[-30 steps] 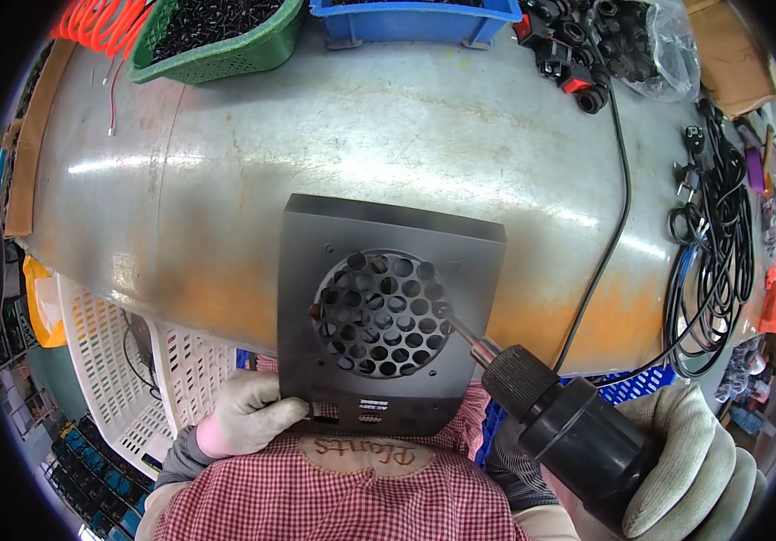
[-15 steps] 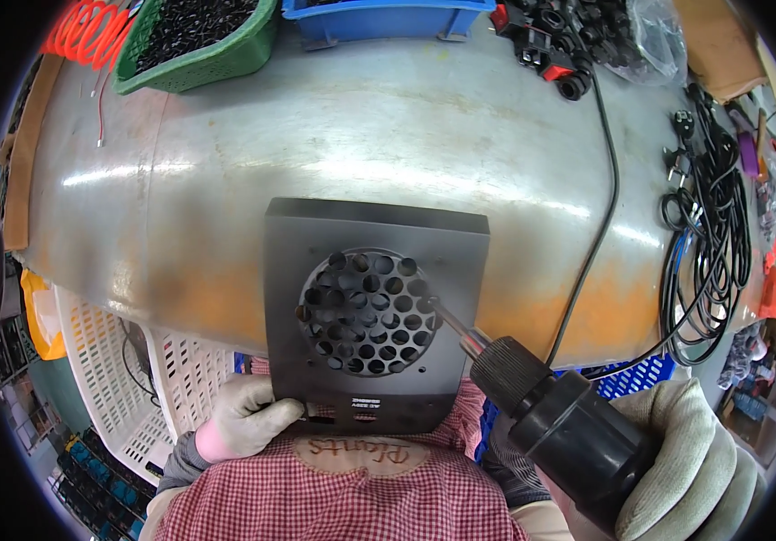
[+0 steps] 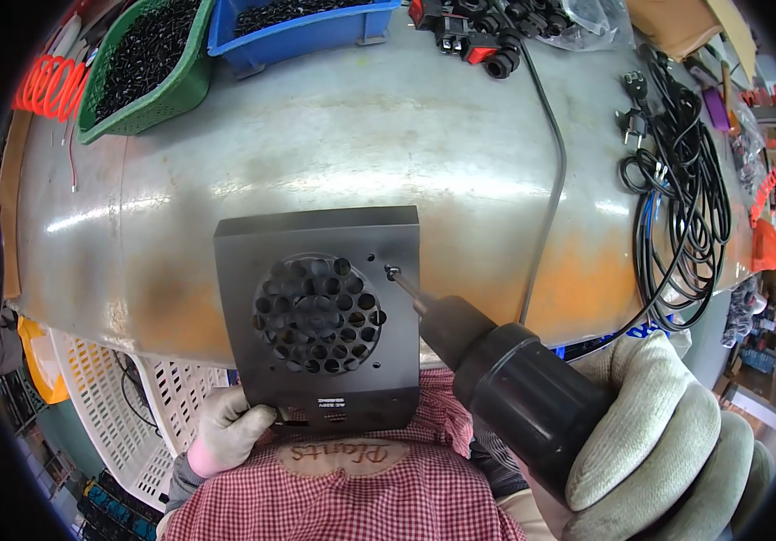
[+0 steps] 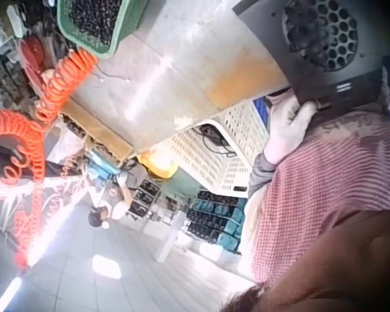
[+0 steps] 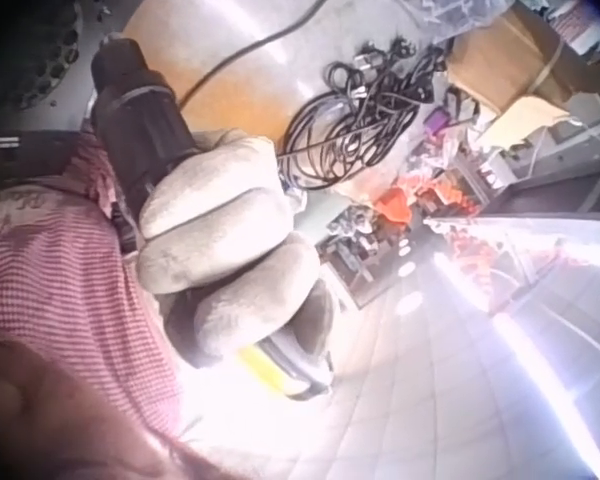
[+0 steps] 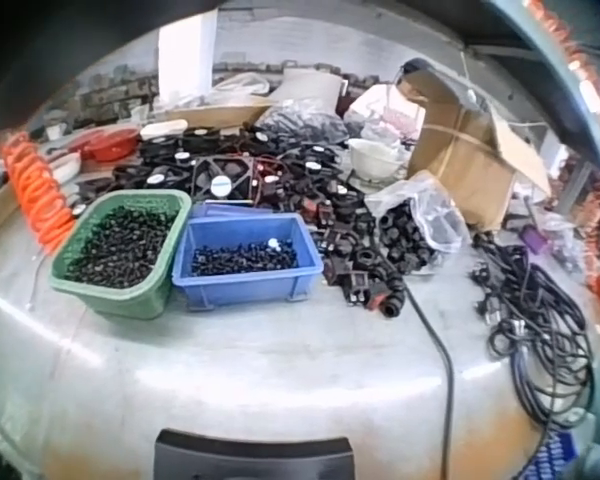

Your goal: The person assembles an electronics enclosure by installing a cooling fan and a power switch, securing the components with screws using an electric screwdriver.

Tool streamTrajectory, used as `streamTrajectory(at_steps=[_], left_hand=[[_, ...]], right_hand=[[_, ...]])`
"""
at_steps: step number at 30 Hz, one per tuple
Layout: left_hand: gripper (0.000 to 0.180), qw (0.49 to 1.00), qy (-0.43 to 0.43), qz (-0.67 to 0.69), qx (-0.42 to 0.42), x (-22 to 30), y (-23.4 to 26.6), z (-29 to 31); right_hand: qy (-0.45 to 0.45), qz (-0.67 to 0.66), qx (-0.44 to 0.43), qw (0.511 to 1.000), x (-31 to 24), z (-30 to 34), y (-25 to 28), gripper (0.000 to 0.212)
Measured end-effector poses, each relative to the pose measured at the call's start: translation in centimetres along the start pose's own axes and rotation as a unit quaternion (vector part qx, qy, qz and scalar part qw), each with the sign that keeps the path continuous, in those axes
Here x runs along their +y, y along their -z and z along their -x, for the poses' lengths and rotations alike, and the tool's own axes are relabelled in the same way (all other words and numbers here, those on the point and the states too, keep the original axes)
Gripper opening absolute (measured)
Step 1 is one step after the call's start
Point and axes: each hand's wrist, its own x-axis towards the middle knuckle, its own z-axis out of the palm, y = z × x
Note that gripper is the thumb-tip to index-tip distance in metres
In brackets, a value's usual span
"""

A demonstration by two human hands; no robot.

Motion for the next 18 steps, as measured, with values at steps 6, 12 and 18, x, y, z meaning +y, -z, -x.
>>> streamTrajectory(at_steps=[6,12,18], left_hand=[[0.012,1.000,0.019,-0.008,0.006,0.7,0.1,0.0],[0.012,1.000,0.020,0.000,0.002,0.2,0.3,0.0],[0.012,1.000,0.019,-0.001,0.001,0.4,0.5,0.2]], right_hand=[[-0.024,0.005,-0.020,0.999,-0.4,0.0,0.2,0.029],[-0.051,0.008,-0.046,0.998,-1.2,-0.4,0.9,0.028],[-0.058,-0.015,-0.063,0.996,-1.3,-0.5,1.5,0.027]])
